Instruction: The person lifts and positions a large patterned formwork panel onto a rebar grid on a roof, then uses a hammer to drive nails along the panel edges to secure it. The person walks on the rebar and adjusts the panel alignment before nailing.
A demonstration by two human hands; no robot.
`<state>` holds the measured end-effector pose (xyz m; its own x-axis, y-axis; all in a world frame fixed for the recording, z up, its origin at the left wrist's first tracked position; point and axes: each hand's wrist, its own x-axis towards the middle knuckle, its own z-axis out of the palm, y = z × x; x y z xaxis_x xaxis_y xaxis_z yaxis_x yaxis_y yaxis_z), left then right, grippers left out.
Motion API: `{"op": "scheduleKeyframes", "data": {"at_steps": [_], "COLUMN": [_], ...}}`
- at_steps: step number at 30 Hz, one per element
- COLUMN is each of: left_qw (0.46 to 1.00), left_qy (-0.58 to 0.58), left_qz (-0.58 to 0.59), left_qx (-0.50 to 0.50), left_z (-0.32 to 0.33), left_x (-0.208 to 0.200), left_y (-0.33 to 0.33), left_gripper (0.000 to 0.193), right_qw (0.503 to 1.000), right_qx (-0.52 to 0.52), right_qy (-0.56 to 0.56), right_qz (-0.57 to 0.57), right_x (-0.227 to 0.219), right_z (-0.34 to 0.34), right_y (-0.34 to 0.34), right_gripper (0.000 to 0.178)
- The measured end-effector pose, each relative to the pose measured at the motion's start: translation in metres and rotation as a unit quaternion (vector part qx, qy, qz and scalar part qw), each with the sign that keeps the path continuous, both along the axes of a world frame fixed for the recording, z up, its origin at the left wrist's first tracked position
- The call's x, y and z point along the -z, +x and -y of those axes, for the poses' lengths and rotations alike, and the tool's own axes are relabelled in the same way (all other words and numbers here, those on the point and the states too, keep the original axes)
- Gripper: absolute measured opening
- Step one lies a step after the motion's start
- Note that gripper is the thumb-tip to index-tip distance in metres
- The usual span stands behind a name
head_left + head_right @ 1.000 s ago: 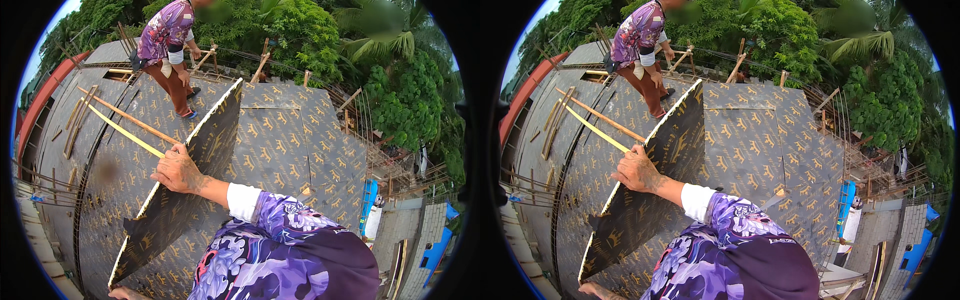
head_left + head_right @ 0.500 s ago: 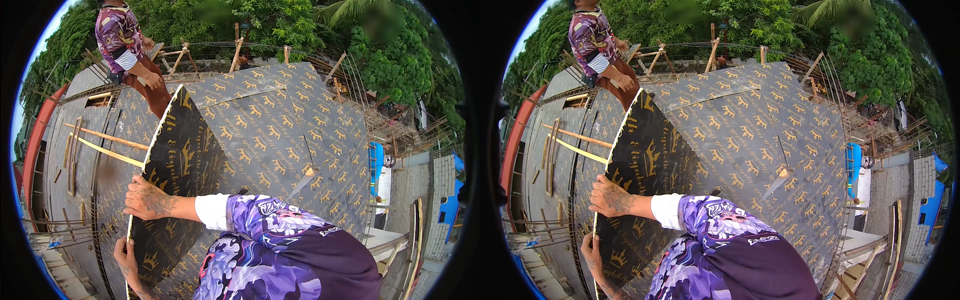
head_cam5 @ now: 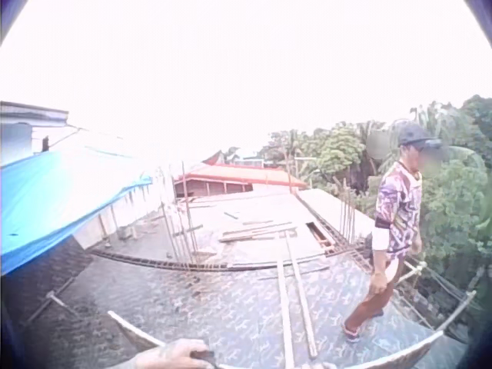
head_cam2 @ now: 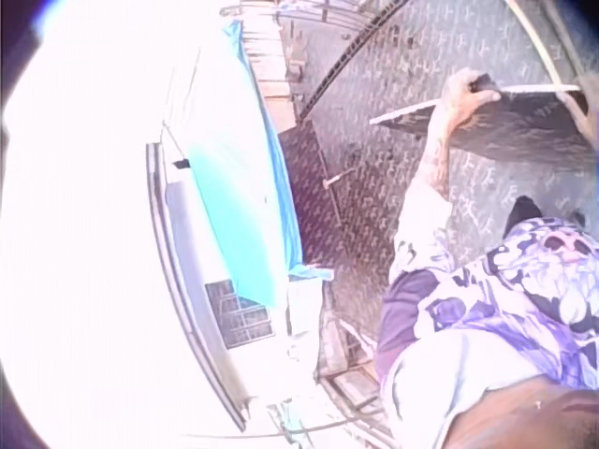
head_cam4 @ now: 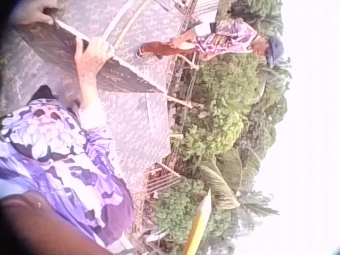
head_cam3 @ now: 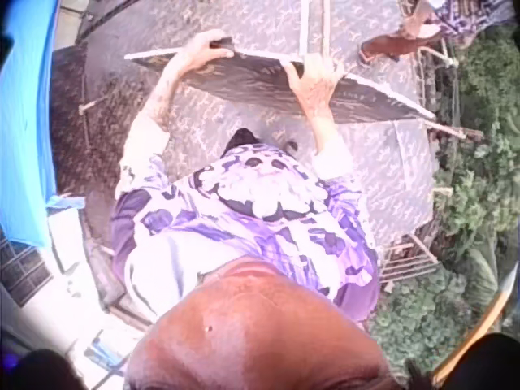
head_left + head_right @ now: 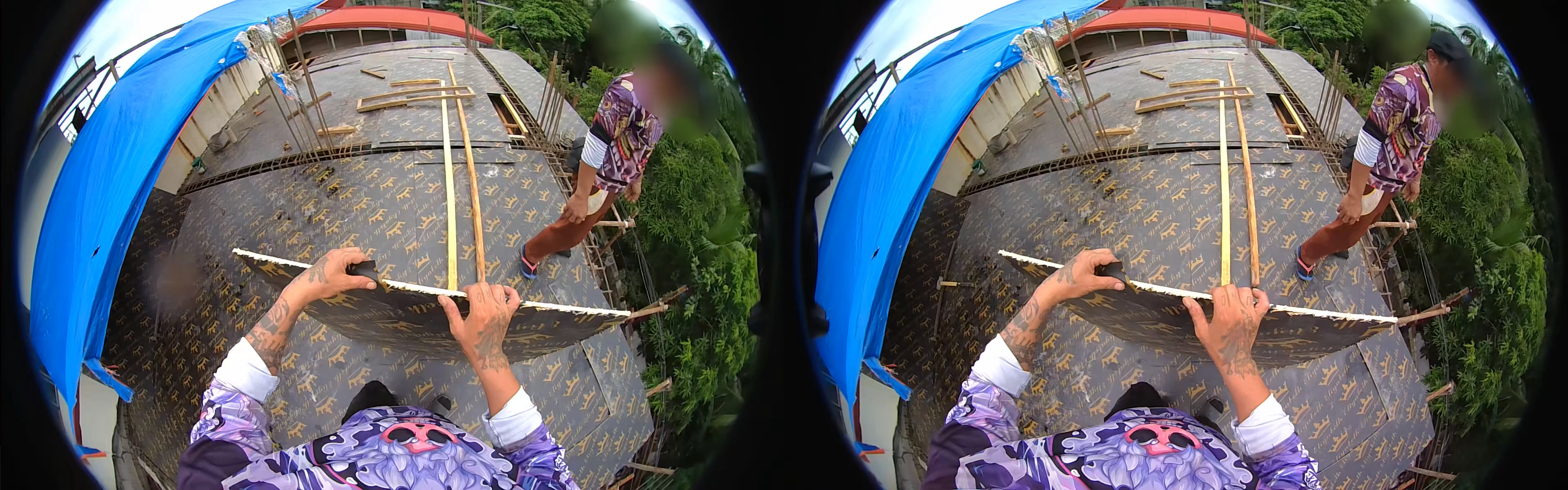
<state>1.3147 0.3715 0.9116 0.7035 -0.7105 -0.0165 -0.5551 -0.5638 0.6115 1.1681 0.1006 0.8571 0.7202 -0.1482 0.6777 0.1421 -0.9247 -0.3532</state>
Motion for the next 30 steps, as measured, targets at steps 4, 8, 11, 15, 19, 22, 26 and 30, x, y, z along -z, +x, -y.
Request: {"op": "scheduleKeyframes", "data": {"at_steps": [4,8,11,15,19,22,26,30], "left_qw": [0.997,0.993,0.991,0.985,0.973,0.976,0.977,0.950], "left_qy": [-0.073,-0.104,-0.115,-0.167,-0.223,-0.210,-0.191,-0.235], "left_qz": [-0.029,-0.008,0.005,-0.001,-0.020,-0.056,-0.093,-0.152], "left_qx": [0.016,0.046,0.065,0.052,0.049,0.016,-0.023,-0.138], "left_z": [-0.024,-0.018,-0.021,-0.023,-0.037,-0.040,-0.027,-0.014], "left_x": [0.010,0.024,0.037,0.039,0.043,0.038,0.043,0.046], "left_y": [0.000,0.013,0.026,0.030,0.037,0.043,0.061,0.095], "left_gripper": [0.035,0.034,0.034,0.025,0.020,0.020,0.025,0.024], "right_qw": [0.995,0.984,0.951,0.896,0.906,0.911,0.915,0.927], "right_qx": [0.003,-0.047,-0.136,-0.031,-0.015,0.008,0.019,0.016], "right_qy": [-0.034,-0.081,-0.036,-0.135,-0.151,-0.148,-0.145,-0.161], "right_qz": [-0.096,-0.149,-0.274,-0.421,-0.395,-0.384,-0.377,-0.339], "right_x": [-0.019,-0.063,-0.054,-0.054,-0.046,-0.044,-0.029,-0.018], "right_z": [-0.023,-0.036,-0.052,-0.075,-0.084,-0.091,-0.085,-0.077], "right_y": [-0.004,0.019,0.055,0.071,0.083,0.084,0.094,0.117], "right_gripper": [0.045,0.056,0.057,0.054,0.055,0.050,0.050,0.051]}}
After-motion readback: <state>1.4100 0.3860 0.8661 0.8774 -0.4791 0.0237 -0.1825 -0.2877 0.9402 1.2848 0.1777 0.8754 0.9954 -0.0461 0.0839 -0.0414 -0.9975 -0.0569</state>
